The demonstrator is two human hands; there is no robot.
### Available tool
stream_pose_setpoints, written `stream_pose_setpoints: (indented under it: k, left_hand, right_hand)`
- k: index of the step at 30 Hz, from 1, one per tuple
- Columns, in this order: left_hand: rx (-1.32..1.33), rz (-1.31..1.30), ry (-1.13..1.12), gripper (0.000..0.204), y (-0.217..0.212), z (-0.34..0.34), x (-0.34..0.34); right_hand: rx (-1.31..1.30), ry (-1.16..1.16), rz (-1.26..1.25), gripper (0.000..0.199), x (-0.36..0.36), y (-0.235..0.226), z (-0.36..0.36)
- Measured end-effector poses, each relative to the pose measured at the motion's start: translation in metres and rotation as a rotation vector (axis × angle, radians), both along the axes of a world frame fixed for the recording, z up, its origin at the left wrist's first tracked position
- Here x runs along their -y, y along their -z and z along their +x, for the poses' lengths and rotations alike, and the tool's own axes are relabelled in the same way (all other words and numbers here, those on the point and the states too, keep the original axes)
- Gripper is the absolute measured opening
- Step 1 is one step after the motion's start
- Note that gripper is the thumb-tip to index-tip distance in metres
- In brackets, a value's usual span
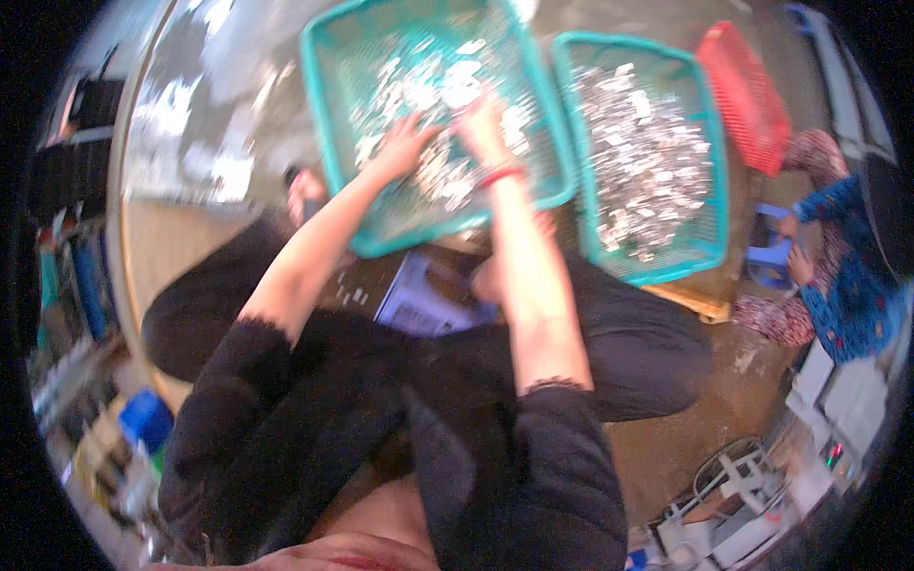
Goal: The person sits on a small stool and sorts small silver metal parts from one green basket into another. They pick up handfuls of parts, separate them by hand, and transfer them between the baskets.
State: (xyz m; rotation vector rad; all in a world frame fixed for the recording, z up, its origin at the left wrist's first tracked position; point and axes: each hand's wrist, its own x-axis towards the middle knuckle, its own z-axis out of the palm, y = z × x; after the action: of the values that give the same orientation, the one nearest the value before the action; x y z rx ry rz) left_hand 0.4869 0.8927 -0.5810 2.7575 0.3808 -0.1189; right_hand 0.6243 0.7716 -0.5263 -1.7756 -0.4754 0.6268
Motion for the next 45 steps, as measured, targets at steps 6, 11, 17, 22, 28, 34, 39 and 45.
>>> stream_pose_setpoints:
  k: [6,11,17,22,28,34,39,45]
  left_hand:
    - [0.092,-0.23,-0.171,0.022,-0.018,0.02,-0.029]
    - [0.14,-0.811,-0.503,0.037,-0.081,0.049,-0.069]
    - [0.2,-0.49,-0.572,0.049,-0.065,0.067,-0.119]
    - [-0.186,0.312,0.01,0.066,-0.065,0.048,-0.033]
    - [-0.003,0.036,0.549,0.044,-0.011,-0.011,0.032]
    - [-0.005,-0.1,0.288,0.032,-0.021,-0.021,0.022]
    - [0.243,0.028,0.061,0.052,-0.06,0.011,0.006]
    - [0.405,0.069,-0.073,0.058,-0.096,0.031,-0.037]
  right_hand:
    - [0.426,-0.183,-0.142,0.064,0.024,-0.021,0.059]
    - [0.738,0.241,-0.271,0.056,0.124,-0.085,0.162]
    - [0.39,0.433,-1.014,0.102,0.274,-0.012,0.213]
    - [0.144,0.161,-1.258,0.12,0.239,0.027,0.11]
    - [0.306,0.29,-1.109,0.101,0.228,-0.013,0.082]
    - [0.308,0.388,-1.11,0.068,0.21,-0.024,0.055]
    - [-0.108,0.808,-0.203,0.038,0.286,0.001,0.123]
    - [-0.218,0.6,0.066,0.029,0.329,-0.124,0.189]
